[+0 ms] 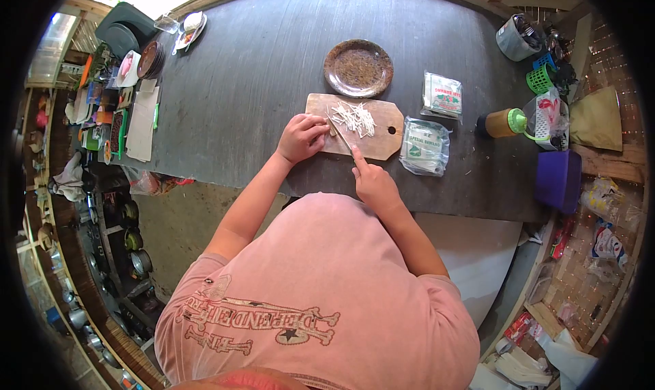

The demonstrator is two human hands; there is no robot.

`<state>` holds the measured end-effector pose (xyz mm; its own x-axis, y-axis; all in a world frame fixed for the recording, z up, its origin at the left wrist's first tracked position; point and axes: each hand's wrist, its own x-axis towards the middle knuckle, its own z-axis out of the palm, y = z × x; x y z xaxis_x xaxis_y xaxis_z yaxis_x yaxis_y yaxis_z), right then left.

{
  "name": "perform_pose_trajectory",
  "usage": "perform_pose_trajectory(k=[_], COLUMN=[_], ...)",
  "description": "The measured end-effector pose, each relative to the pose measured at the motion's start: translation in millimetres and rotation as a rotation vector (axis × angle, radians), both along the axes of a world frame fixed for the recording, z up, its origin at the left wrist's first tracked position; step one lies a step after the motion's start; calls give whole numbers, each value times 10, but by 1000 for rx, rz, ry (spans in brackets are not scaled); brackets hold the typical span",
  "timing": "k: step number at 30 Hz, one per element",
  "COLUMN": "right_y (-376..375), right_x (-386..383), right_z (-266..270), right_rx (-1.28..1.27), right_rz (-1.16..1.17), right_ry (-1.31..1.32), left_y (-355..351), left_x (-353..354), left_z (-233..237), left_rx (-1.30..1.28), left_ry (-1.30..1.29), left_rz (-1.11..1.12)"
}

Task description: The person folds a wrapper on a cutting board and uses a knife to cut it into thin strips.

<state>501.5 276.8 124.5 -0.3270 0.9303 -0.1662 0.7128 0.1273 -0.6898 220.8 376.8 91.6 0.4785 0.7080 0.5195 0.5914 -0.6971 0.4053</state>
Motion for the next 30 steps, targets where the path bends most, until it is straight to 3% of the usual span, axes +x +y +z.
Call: perform_pose_trajectory(k=[17,30], right_y=[4,21], right_x=[-2,-136], right_z=[25,156], right_rx=[-16,-2], right_rz=[9,121], right_ry=[2,-286], left_y=[6,26], left_x=[4,-2], left_z=[-5,-56], left_rx=[-7,39], left_ry=[6,23], left_rz=[5,-1])
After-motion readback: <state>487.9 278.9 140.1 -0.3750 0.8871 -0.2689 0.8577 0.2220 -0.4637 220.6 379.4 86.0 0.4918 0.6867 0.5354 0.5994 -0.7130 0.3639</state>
